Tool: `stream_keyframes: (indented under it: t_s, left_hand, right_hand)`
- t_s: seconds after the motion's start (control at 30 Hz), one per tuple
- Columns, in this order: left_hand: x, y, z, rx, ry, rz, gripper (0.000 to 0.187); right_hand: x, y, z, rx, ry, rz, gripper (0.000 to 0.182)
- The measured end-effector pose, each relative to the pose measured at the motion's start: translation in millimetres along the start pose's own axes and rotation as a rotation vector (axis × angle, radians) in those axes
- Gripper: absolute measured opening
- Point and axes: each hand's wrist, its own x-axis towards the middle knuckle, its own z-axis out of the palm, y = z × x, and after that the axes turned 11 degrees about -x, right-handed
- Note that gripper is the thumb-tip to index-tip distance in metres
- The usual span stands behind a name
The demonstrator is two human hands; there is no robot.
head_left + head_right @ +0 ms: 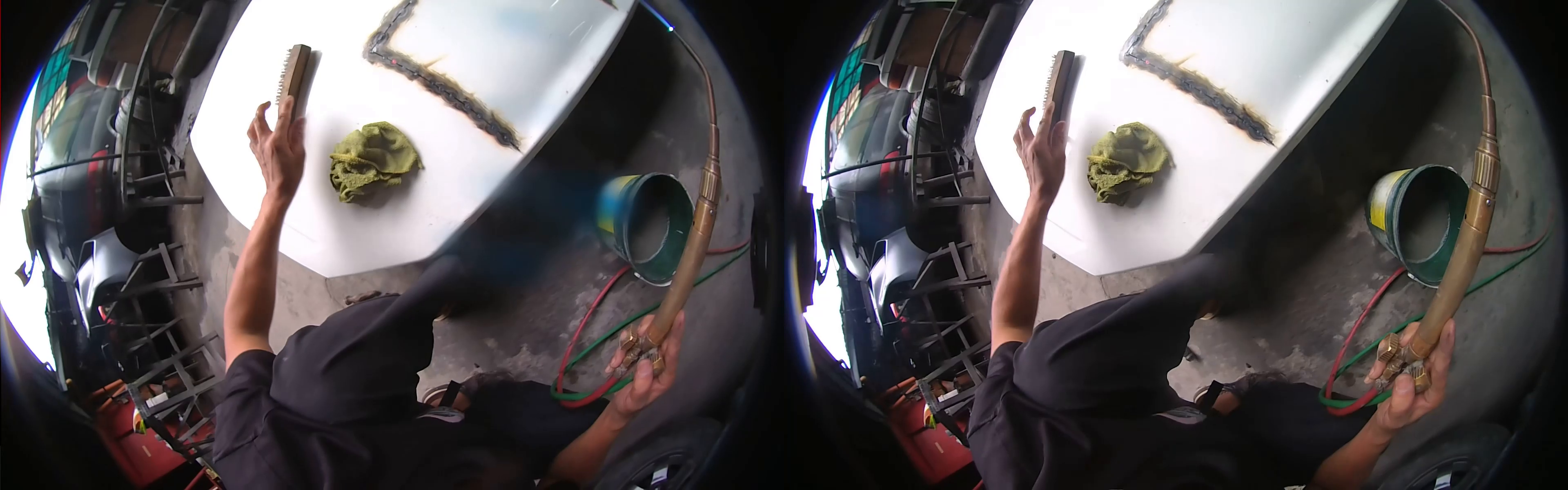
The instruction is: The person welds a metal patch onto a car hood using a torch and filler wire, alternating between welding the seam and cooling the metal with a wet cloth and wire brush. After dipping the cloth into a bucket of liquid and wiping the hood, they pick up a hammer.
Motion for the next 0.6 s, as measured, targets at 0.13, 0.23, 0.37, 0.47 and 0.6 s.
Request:
stream_keyframes:
  t_s: [0.13, 0.23, 0.37, 0.47, 0.6]
  left_hand:
    - [-44, 89, -18, -0.547, -0.317, 0.154, 0.075]
    - [-61, 126, 3, -0.420, -0.307, 0.354, 0.058]
    - [2, 173, 28, -0.631, -0.365, 0.709, 0.051]
    - [53, 141, 69, -0.580, -0.290, 0.726, 0.039]
    - [144, 56, 100, -0.239, -0.121, 0.244, 0.020]
  right_hand:
    - [5, -3, 1, -0.014, -0.017, -0.012, 0.079]
    - [6, -1, 3, -0.027, -0.050, -0.084, 0.075]
    - [9, 0, 8, -0.032, -0.011, -0.010, 0.077]
    - [11, -2, 11, -0.051, -0.030, -0.005, 0.075]
    - [9, -2, 5, -0.018, -0.051, -0.040, 0.076]
